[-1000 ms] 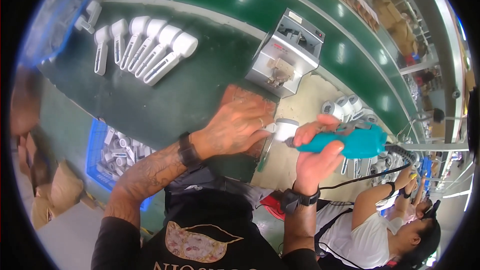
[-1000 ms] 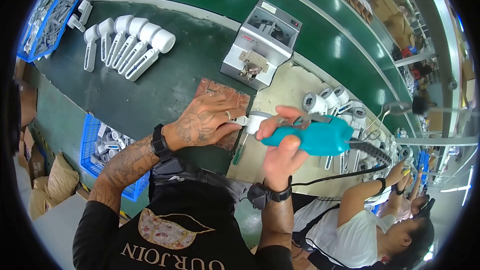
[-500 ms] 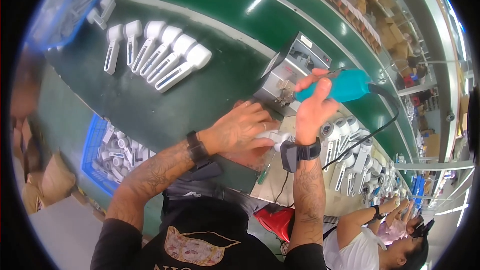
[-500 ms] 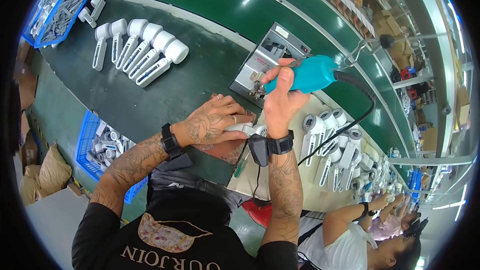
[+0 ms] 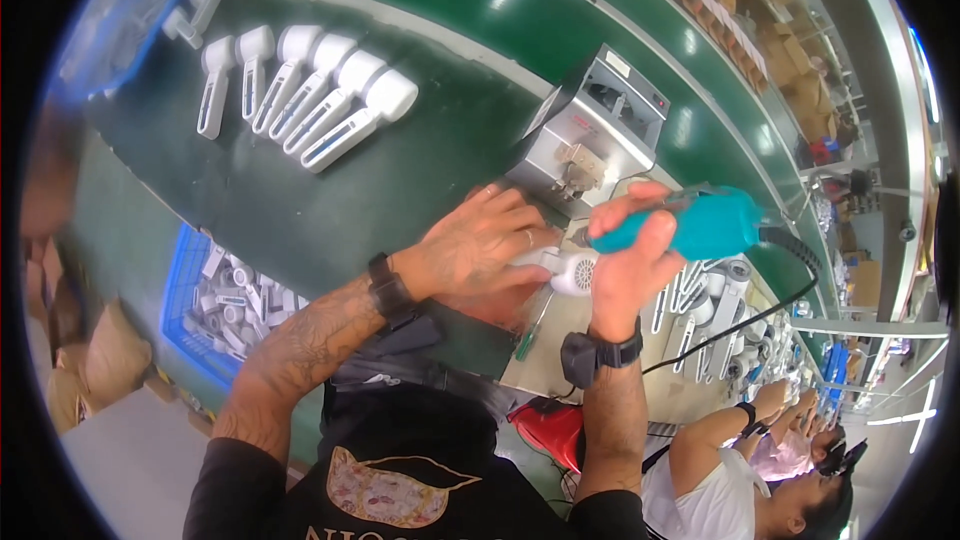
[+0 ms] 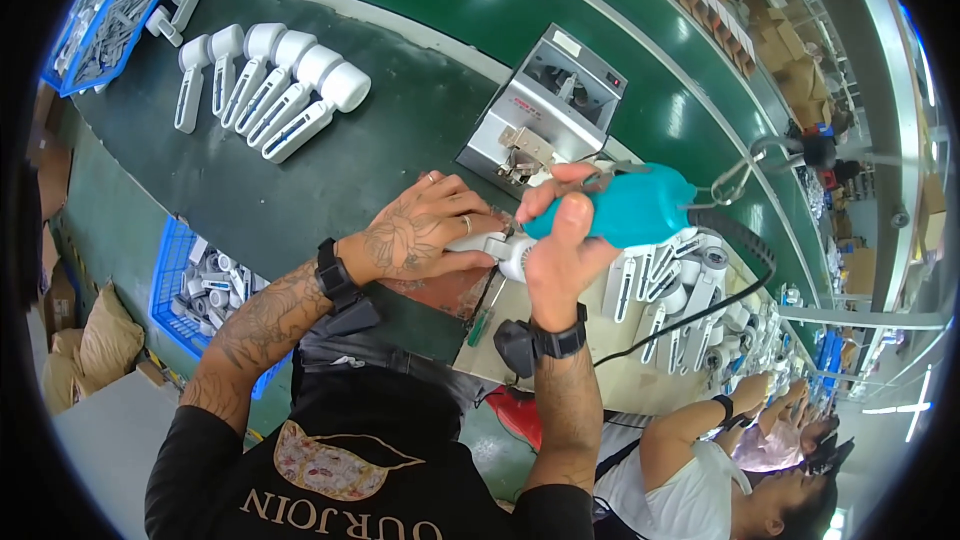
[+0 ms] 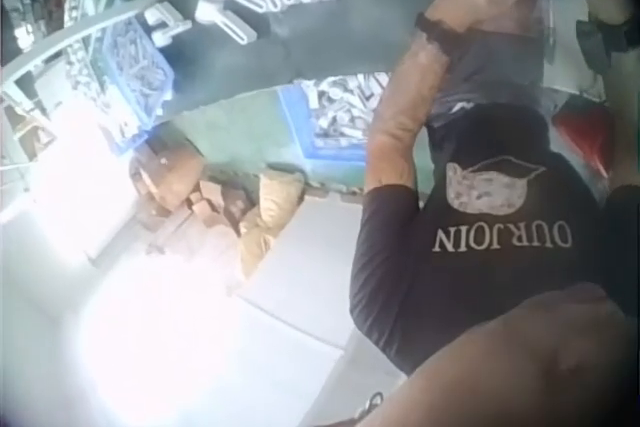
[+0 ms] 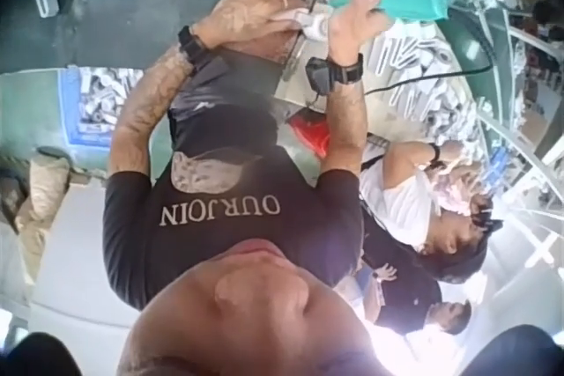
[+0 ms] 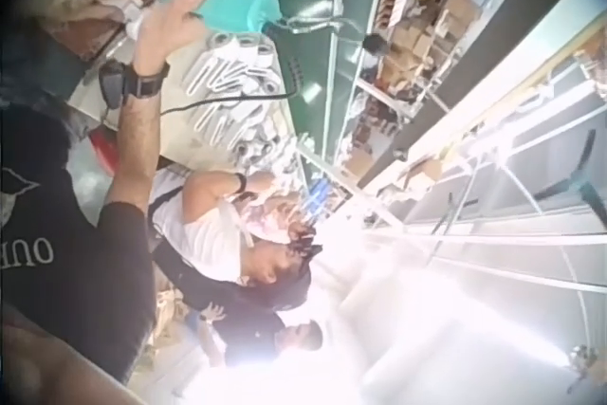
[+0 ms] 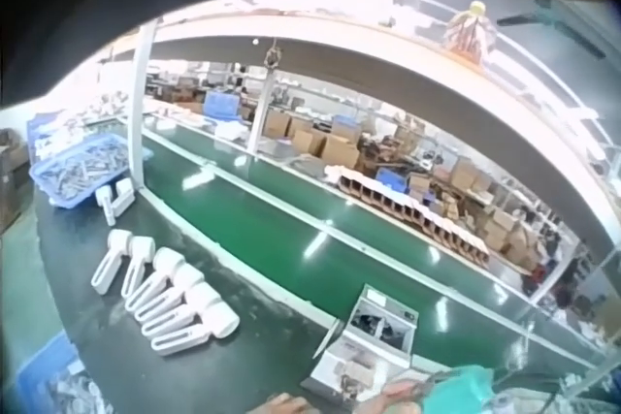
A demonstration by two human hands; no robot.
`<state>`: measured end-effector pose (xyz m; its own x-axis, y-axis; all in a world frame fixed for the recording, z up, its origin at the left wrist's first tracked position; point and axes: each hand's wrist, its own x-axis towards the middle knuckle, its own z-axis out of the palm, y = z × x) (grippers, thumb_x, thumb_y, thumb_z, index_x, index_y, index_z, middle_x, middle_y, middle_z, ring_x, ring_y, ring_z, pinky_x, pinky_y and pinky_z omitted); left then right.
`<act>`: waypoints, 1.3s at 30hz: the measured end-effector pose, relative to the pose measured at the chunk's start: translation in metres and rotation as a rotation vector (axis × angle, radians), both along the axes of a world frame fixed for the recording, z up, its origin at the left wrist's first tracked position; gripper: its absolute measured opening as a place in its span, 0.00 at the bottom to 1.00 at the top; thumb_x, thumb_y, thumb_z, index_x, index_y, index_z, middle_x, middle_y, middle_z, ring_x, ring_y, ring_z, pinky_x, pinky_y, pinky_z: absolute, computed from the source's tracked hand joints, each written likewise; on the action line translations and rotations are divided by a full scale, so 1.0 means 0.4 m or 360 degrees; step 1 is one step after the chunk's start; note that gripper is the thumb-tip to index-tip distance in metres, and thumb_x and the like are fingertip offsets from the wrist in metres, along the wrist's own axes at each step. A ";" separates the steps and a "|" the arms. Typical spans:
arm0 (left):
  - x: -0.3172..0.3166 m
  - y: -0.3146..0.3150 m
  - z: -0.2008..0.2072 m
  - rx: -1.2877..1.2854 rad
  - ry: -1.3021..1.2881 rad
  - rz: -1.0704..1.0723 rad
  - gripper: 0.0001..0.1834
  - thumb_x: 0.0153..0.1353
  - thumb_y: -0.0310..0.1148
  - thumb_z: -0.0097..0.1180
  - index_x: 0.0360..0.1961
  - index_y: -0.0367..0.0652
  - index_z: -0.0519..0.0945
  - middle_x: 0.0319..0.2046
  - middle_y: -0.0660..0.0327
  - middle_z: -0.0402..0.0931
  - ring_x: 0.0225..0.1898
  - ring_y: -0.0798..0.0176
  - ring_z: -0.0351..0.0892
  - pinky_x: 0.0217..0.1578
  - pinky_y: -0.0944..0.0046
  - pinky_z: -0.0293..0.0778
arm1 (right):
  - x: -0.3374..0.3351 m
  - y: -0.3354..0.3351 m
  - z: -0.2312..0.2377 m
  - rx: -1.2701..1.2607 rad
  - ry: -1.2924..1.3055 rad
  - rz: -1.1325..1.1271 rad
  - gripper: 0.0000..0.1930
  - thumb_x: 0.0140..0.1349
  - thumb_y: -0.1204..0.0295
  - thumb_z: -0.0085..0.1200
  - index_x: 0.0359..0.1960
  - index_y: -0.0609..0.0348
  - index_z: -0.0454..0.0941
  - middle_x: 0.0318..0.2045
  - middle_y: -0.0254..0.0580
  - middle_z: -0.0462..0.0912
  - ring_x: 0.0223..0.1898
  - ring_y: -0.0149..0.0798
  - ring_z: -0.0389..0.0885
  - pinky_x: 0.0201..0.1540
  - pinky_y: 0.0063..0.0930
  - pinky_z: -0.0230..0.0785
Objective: The worker is assembling small white plastic components on a production line using a pneumatic air tool.
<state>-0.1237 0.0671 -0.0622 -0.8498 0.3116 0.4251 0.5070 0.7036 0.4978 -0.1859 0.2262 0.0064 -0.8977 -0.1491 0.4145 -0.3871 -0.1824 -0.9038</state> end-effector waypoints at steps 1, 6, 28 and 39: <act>0.002 0.000 0.002 0.0003 -0.0008 0.0004 0.24 0.63 0.52 0.62 0.57 0.55 0.81 0.44 0.67 0.76 0.48 0.60 0.71 0.54 0.55 0.65 | 0.008 0.011 -0.003 -0.0035 0.0032 0.0028 0.24 0.74 0.50 0.49 0.46 0.65 0.71 0.22 0.40 0.73 0.23 0.34 0.72 0.28 0.30 0.68; 0.002 0.001 -0.003 0.0005 -0.0030 0.0010 0.24 0.63 0.52 0.62 0.56 0.55 0.81 0.44 0.67 0.76 0.47 0.60 0.71 0.53 0.55 0.65 | 0.018 0.026 -0.023 -0.0129 -0.0088 0.0058 0.28 0.68 0.50 0.58 0.47 0.68 0.71 0.24 0.39 0.76 0.25 0.34 0.75 0.29 0.29 0.70; -0.001 -0.001 0.000 0.0026 0.0032 -0.0015 0.21 0.63 0.48 0.61 0.53 0.49 0.80 0.41 0.63 0.73 0.46 0.57 0.70 0.49 0.54 0.68 | 0.014 0.019 -0.065 0.0038 -0.0147 0.0140 0.24 0.73 0.50 0.48 0.41 0.64 0.69 0.23 0.39 0.72 0.24 0.36 0.72 0.30 0.31 0.68; 0.007 -0.012 -0.002 0.0088 -0.0018 -0.0062 0.21 0.62 0.43 0.57 0.55 0.51 0.81 0.42 0.63 0.74 0.45 0.57 0.71 0.51 0.56 0.67 | -0.107 -0.071 -0.002 0.0175 0.0191 -0.0115 0.21 0.76 0.54 0.45 0.47 0.65 0.71 0.25 0.38 0.75 0.28 0.34 0.77 0.32 0.27 0.69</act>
<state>-0.1210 0.0622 -0.0630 -0.8424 0.3209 0.4329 0.5275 0.6547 0.5414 -0.2287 0.1978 0.0056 -0.8529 -0.1362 0.5039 -0.5017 -0.0530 -0.8634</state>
